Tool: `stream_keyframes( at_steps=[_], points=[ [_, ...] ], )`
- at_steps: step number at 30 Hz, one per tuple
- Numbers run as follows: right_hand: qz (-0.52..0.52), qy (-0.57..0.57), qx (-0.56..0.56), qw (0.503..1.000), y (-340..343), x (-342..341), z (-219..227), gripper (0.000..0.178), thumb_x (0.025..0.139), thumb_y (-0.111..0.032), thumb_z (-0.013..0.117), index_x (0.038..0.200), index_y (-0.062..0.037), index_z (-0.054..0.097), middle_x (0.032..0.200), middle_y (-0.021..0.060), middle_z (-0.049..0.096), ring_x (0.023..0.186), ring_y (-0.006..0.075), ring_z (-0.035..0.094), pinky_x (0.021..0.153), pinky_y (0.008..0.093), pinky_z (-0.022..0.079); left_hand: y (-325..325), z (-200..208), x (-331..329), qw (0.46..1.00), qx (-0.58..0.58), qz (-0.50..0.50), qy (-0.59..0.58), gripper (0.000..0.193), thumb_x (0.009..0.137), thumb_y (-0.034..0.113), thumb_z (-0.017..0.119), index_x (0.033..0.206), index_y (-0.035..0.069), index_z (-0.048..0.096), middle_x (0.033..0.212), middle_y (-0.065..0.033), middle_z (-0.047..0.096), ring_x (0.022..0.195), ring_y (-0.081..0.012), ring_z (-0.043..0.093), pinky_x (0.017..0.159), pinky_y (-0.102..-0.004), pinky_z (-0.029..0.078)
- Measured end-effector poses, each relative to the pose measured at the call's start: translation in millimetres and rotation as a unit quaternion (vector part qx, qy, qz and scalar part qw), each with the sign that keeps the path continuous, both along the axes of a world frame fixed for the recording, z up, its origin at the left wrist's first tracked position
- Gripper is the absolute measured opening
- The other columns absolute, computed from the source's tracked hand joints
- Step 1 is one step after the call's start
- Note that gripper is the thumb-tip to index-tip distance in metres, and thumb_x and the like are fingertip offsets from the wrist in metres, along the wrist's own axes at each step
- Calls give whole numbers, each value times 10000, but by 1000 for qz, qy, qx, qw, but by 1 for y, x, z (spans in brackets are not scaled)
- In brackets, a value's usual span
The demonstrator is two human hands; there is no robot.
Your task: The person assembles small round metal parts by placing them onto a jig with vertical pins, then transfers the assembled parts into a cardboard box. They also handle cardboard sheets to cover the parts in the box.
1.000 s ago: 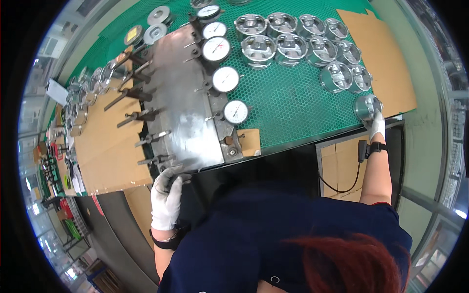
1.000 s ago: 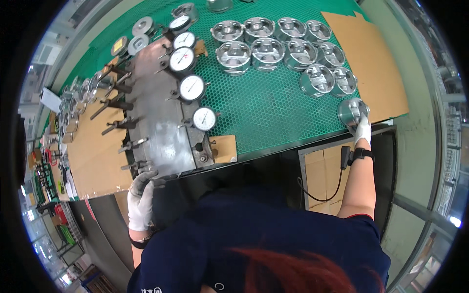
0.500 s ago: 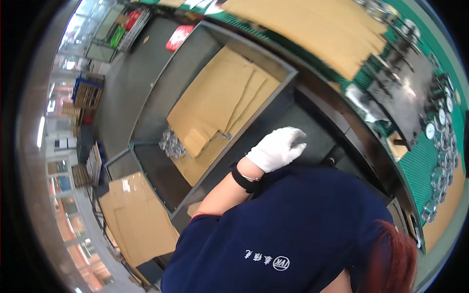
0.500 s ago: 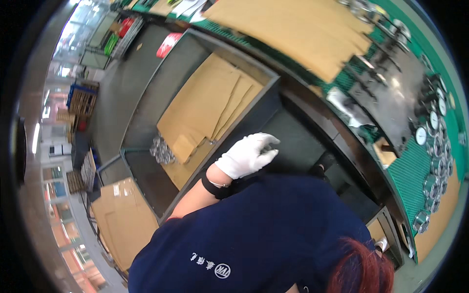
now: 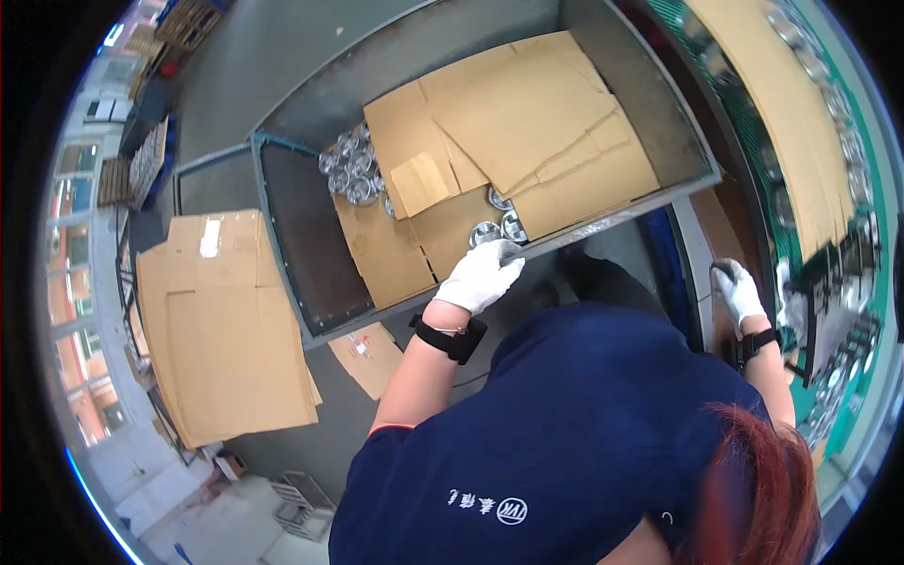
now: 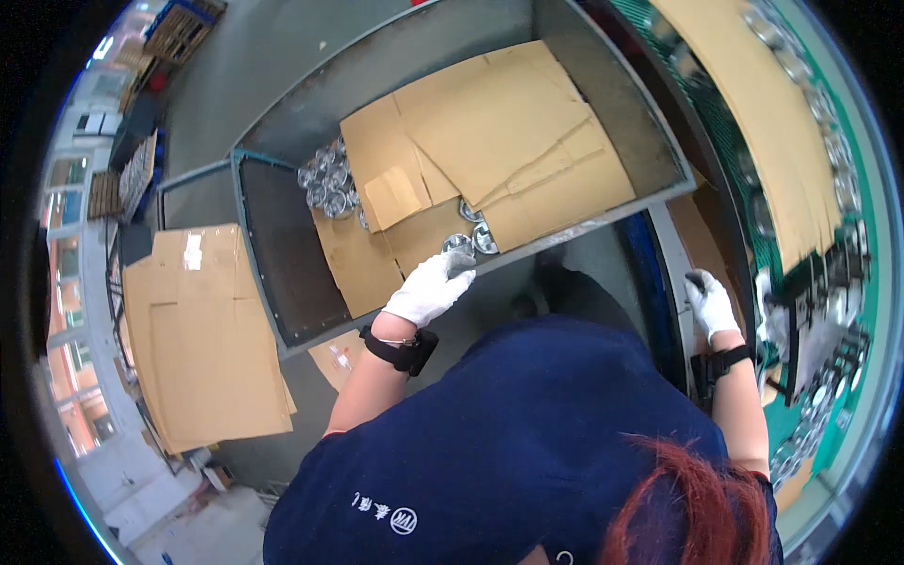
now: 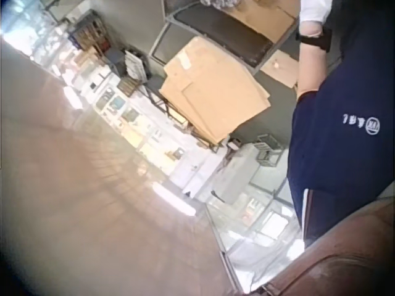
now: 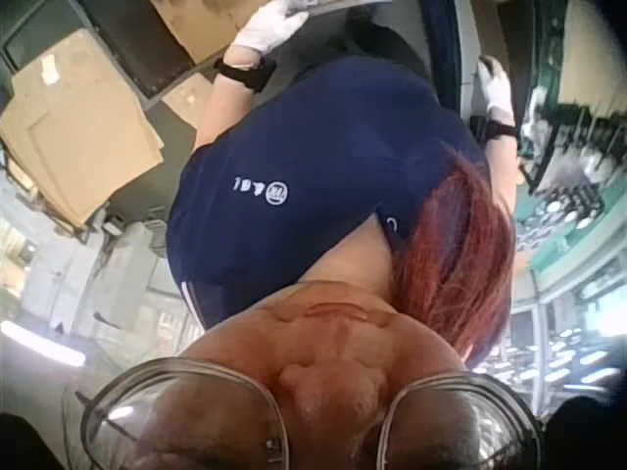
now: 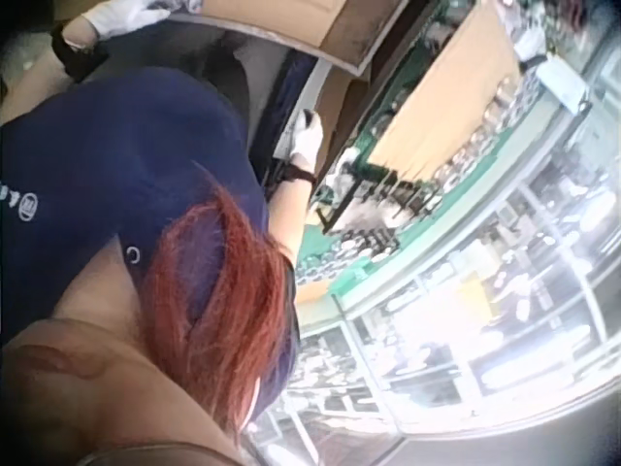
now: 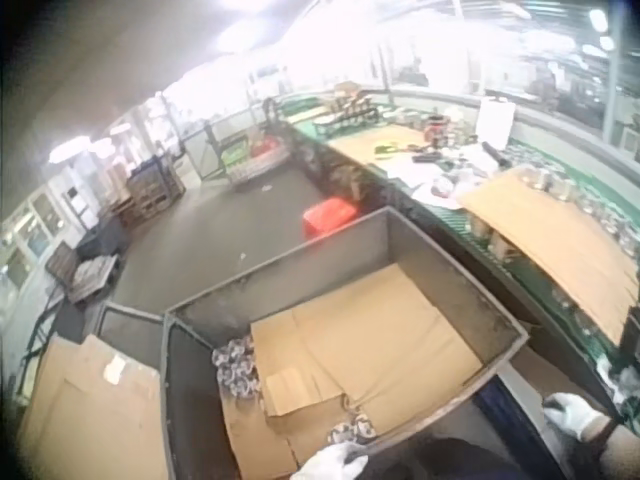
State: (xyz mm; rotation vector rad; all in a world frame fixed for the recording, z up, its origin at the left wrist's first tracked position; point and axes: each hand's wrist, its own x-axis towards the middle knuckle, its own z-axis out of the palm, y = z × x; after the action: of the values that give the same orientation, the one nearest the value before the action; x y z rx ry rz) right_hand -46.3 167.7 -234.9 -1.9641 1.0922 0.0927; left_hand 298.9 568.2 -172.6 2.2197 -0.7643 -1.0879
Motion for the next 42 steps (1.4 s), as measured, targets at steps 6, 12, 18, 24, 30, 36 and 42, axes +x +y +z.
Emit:
stream_keyframes(
  at_steps=[6, 12, 18, 24, 30, 36, 42],
  points=[
    [205, -50, -175, 962, -3, 194, -45, 236, 912, -160, 689, 1089, -4, 695, 1046, 217, 721, 999, 386, 688, 896, 420, 544, 32, -33, 50, 985, 52, 141, 87, 429, 956, 281, 608, 1240, -38, 651, 1194, -185, 703, 1095, -269, 681, 965, -355, 523],
    [362, 82, -146, 917, 14, 266, -95, 324, 921, -325, 660, 977, -9, 704, 982, 232, 708, 945, 408, 670, 852, 475, 535, 36, -80, 115, 924, 135, 286, 215, 432, 971, 269, 608, 1273, -39, 633, 1196, -158, 700, 986, -213, 706, 892, -307, 553],
    [411, 124, -162, 888, 26, 262, -86, 249, 913, -308, 648, 856, -68, 677, 848, 198, 676, 812, 410, 650, 726, 496, 522, -2, -203, 174, 944, 201, 203, 167, 589, 942, 419, 586, 1304, -45, 616, 1250, -253, 668, 1130, -326, 660, 983, -377, 496],
    [370, 71, -171, 911, 26, 272, -89, 83, 841, -168, 672, 852, -87, 659, 797, 159, 650, 767, 388, 630, 685, 484, 503, -59, -355, 219, 933, 175, 225, 218, 678, 867, 414, 666, 1313, -92, 591, 1284, -284, 647, 1246, -387, 601, 1024, -412, 474],
    [374, 80, -173, 908, 21, 275, -92, 157, 789, -126, 692, 935, -100, 640, 824, 146, 639, 764, 387, 621, 676, 479, 497, -120, -394, 220, 816, 294, 442, 231, 1125, 741, 406, 861, 1513, -100, 219, 1526, -287, 410, 1368, -374, 485, 1119, -408, 419],
    [363, 76, -192, 908, 24, 272, -92, 181, 782, -112, 683, 957, -99, 642, 845, 132, 645, 772, 363, 633, 682, 465, 501, -115, -381, 161, 862, 45, 393, 318, 715, 897, 430, 734, 1377, -61, 536, 1385, -165, 603, 1269, -268, 568, 1076, -381, 432],
    [359, 88, -188, 910, 25, 267, -94, 169, 771, -130, 681, 935, -95, 658, 851, 135, 651, 776, 363, 632, 681, 466, 499, -102, -362, 129, 790, 145, 339, 489, 540, 921, 374, 732, 1344, 62, 606, 1357, -113, 624, 1244, -281, 584, 998, -424, 505]
  ],
)
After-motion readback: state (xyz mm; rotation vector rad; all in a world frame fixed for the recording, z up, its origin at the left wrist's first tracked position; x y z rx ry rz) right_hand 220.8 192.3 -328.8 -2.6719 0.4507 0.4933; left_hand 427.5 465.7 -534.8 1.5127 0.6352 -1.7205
